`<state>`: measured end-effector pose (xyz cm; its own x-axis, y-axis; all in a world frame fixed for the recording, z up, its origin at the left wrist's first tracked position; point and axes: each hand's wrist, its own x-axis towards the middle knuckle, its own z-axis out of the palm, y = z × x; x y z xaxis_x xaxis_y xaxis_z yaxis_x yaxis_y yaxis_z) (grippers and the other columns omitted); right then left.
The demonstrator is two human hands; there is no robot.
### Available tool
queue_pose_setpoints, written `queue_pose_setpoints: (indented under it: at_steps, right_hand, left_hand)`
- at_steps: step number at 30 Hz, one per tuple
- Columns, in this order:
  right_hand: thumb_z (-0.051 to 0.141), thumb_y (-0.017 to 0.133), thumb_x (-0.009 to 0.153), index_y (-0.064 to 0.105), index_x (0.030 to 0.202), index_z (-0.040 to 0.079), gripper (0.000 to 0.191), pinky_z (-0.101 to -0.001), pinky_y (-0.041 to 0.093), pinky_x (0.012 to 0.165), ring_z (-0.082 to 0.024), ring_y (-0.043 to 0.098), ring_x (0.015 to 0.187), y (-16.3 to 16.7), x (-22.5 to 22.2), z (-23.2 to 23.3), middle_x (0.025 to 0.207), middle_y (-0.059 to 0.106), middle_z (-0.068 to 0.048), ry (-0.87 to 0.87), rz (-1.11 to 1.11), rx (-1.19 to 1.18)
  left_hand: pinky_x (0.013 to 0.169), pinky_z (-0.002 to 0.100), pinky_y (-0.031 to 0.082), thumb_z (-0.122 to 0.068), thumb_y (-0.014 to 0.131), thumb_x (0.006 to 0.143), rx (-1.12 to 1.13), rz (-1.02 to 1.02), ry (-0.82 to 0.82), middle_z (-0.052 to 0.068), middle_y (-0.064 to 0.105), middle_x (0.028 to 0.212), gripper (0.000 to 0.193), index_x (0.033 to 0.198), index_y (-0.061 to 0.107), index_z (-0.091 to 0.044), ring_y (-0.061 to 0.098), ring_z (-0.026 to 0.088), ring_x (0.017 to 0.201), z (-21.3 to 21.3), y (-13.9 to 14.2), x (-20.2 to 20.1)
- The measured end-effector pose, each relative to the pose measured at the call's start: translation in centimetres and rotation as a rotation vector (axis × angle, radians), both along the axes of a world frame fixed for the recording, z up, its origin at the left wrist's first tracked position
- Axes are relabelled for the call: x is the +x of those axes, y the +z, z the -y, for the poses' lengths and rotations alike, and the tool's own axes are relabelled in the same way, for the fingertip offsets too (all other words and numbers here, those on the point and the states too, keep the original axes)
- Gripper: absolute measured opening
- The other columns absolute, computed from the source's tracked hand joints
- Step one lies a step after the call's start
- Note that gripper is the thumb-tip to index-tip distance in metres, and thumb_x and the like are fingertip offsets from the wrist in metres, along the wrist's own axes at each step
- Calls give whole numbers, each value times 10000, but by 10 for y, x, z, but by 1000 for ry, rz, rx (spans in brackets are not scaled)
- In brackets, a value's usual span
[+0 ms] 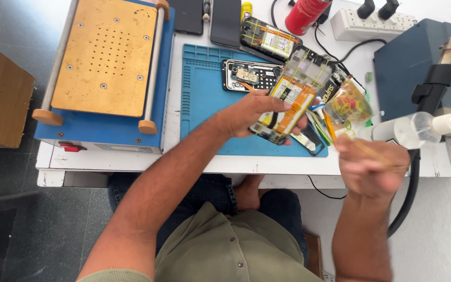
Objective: The person applies adhesive to the edges of a smartphone chassis, then picks up a replacement screen and aligns it with the chassis. They connect the screen flex cable to the motherboard and reposition the phone on the workbench.
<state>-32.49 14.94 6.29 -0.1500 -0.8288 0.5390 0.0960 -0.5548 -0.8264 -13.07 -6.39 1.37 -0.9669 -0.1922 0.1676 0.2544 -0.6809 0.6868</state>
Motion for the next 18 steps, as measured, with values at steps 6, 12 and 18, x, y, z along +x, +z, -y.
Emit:
queue_pose_setpoints:
  at_steps: [6, 12, 18]
  right_hand:
    - [488, 703, 990, 699, 1304, 219, 414, -392, 425, 1132, -192, 586, 1312, -54, -6, -6, 1382, 687, 55, 34, 653, -13]
    - [696, 818, 708, 453, 1524, 114, 1066, -490, 431, 1147, -285, 474, 1429, -38, 18, 29, 1583, 479, -25, 19, 394, 351]
    - [595, 932, 704, 518, 1481, 15, 1054, -484, 449, 1131, -280, 510, 1307, 12, -7, 48, 1382, 564, -112, 38, 139, 443]
  left_hand:
    - [962, 446, 625, -218, 574, 1035, -94, -135, 139, 175, 687, 1243, 483, 1454, 506, 14, 692, 261, 1134, -19, -4, -12]
    - [875, 375, 600, -249, 629, 1030, -276, -19, 132, 185, 719, 1140, 424, 1325, 603, 54, 694, 236, 1001, -20, -12, -12]
    - [835, 327, 611, -297, 587, 1002, -570, -63, 70, 102, 714, 1100, 393, 1217, 669, 22, 701, 185, 1003, -14, -6, -6]
